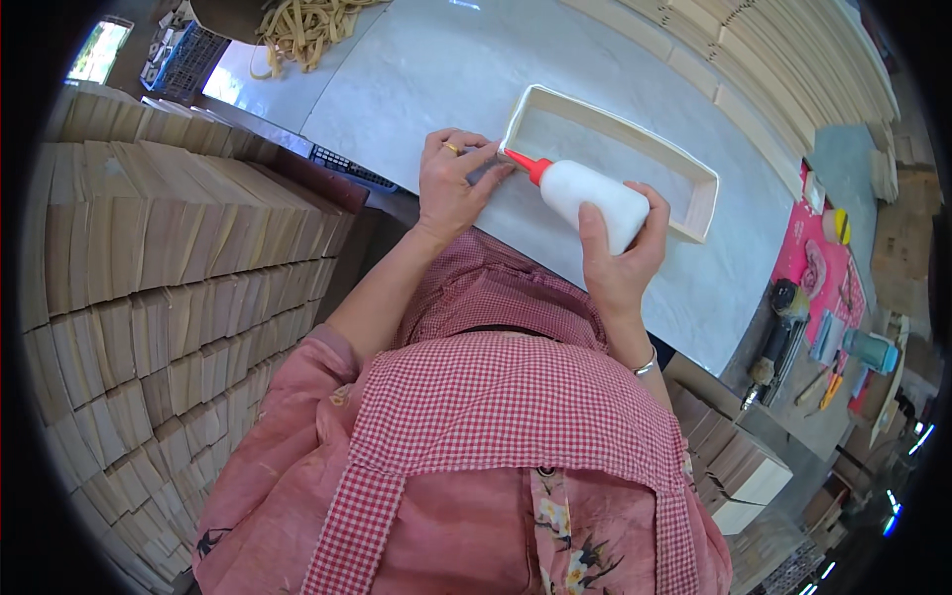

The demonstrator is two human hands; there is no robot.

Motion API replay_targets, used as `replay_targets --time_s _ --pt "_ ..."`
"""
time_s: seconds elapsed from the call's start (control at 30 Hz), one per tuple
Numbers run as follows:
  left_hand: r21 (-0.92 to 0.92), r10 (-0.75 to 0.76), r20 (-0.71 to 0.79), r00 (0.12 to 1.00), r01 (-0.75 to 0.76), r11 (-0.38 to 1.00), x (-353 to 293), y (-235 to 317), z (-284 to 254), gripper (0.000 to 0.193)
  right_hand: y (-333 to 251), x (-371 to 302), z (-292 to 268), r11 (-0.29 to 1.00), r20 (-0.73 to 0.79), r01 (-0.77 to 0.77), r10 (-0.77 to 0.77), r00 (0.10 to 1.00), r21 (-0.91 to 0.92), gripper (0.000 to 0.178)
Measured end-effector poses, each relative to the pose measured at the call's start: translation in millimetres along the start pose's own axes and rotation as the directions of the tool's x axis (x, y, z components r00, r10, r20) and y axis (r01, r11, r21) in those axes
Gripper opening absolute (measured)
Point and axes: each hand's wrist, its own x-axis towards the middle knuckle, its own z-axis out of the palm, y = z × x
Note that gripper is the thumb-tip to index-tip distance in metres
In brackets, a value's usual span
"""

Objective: Assembling wooden frames using glue and a pneumatic nail gun.

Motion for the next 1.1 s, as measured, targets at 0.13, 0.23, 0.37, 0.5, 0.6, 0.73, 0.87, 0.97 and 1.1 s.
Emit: replay_targets --time_s 0.13,0.23,0.37,0.5,0.6,0.73,0.87,0.97,1.1 --pt "-0.003 -0.004 -0.006 1.0 0.004 1.0 1.1 -0.5 -2.4 0.027 -1.0 0.3 -3.0 0.996 0.001 0.056 -0.056 0.998 -0.065 0.052" --pt "-0.01 -0.004 -0.007 1.0 0.004 1.0 2.2 1.5 -2.1 0.027 -4.0 -1.7 -15.9 0.99 -0.008 0.082 -0.084 0.996 -0.111 0.051" --pt "-0.003 0.006 -0.007 1.0 -0.006 1.0 3.1 1.8 -3.5 0.027 -10.0 -7.3 -38.1 0.988 -0.054 0.008 -0.017 0.998 -0.157 0.05" --pt "-0.006 0.017 -0.013 1.0 -0.017 1.0 1.3 -1.7 0.5 0.026 -7.5 -12.0 -57.8 0.981 -0.133 -0.014 -0.012 0.991 -0.193 0.049" --pt "-0.01 0.018 -0.01 1.0 -0.019 1.0 1.3 -1.4 0.9 0.026 -4.3 -14.7 -73.5 0.975 -0.175 -0.021 -0.018 0.984 -0.221 0.047" --pt "-0.018 0.007 0.004 1.0 -0.007 1.0 0.8 -0.1 0.9 0.026 -0.8 -18.6 -93.7 0.961 -0.216 -0.023 -0.039 0.976 -0.275 0.042" --pt "-0.013 -0.003 0.014 1.0 0.003 1.0 0.5 0.0 -1.3 0.026 -0.5 -23.4 -111.9 0.952 -0.28 -0.075 -0.012 0.96 -0.296 0.046" --pt "-0.013 -0.003 0.032 0.999 0.003 1.0 1.1 0.7 -1.6 0.026 4.4 -28.5 -129.6 0.932 -0.314 -0.07 -0.048 0.948 -0.355 0.043" --pt "-0.004 -0.008 0.051 0.999 0.008 1.0 2.1 3.4 -3.4 0.025 12.3 -33.3 -152.5 0.902 -0.355 -0.069 -0.097 0.93 -0.427 0.041"
